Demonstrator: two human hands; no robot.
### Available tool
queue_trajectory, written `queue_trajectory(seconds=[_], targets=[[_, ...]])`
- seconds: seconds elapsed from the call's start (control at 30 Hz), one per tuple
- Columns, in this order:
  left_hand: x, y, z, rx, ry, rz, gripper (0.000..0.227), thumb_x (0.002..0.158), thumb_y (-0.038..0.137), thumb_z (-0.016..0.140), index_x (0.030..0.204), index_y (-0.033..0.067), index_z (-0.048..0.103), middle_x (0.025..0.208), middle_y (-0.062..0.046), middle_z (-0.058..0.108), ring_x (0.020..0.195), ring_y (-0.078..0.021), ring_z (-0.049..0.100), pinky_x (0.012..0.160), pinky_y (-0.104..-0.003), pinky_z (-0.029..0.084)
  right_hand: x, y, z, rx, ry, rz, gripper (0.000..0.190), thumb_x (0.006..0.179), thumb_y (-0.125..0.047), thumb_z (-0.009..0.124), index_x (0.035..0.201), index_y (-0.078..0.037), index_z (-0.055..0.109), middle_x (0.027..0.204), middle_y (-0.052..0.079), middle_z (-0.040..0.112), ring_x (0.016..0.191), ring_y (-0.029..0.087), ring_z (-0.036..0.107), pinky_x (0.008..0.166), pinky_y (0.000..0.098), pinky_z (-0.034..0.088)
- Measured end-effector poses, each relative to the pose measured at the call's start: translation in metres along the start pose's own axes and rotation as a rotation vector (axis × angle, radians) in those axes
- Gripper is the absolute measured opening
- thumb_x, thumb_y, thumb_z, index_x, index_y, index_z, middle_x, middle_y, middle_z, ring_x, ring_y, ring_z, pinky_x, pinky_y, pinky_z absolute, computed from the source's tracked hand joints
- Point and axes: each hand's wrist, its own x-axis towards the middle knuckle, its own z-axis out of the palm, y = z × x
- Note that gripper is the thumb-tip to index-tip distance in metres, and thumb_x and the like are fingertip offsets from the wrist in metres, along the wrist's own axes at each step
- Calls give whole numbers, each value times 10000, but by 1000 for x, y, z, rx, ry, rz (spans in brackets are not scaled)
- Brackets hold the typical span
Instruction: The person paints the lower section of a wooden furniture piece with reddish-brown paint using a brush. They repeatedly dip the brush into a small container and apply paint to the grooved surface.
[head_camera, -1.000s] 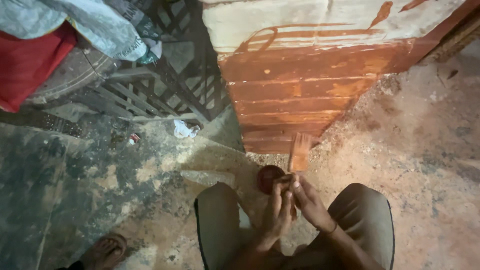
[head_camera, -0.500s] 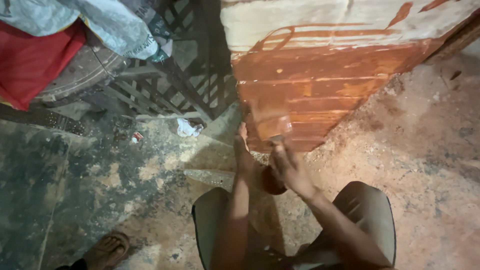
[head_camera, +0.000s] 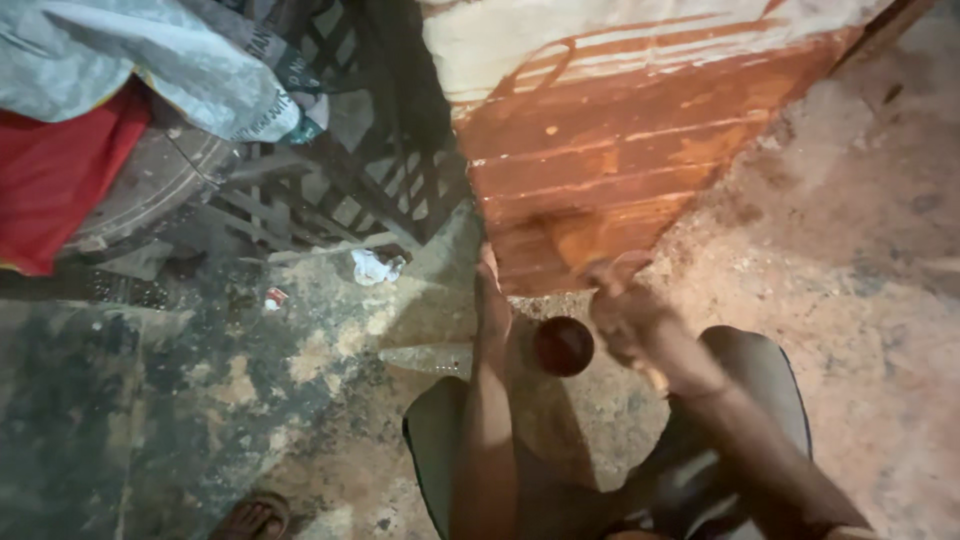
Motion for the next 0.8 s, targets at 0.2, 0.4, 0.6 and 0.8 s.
queue_trajectory(seconds=[0.2,0.4,0.6,0.8], targets=[[2,17,11,125,-19,113,962,1025,725,258,1616,-31,208,1710,-156,221,1583,-257,213,1286,-406,159,-51,-65,8,-104,198,-324,265,1106,-273,359,1237,-76,478,663,-27,490,382,40,378,264,202,300],[-1,0,5,234,52,170,921,1053,698,271,1608,-36,241,1689,-196,255,1566,-294,240,1282,-441,180,16,93,-50,-24,324,-166,284,1109,-265,411,1313,-122,548,666,-71,405,505,39,348,410,211,282],[0,-15,-2,144,39,165,881,1053,661,272,1615,-12,191,1709,-190,191,1584,-285,190,1285,-439,147,-1,191,-99,598,269,298,317,994,-256,416,1271,-181,552,684,-19,482,497,105,433,411,242,326],[5,-11,4,292,99,101,874,1055,673,252,1609,-1,197,1705,-163,199,1582,-262,181,1284,-413,147,-41,18,-84,133,322,92,322,1051,-242,412,1283,-97,581,652,-43,459,423,50,342,293,191,276]])
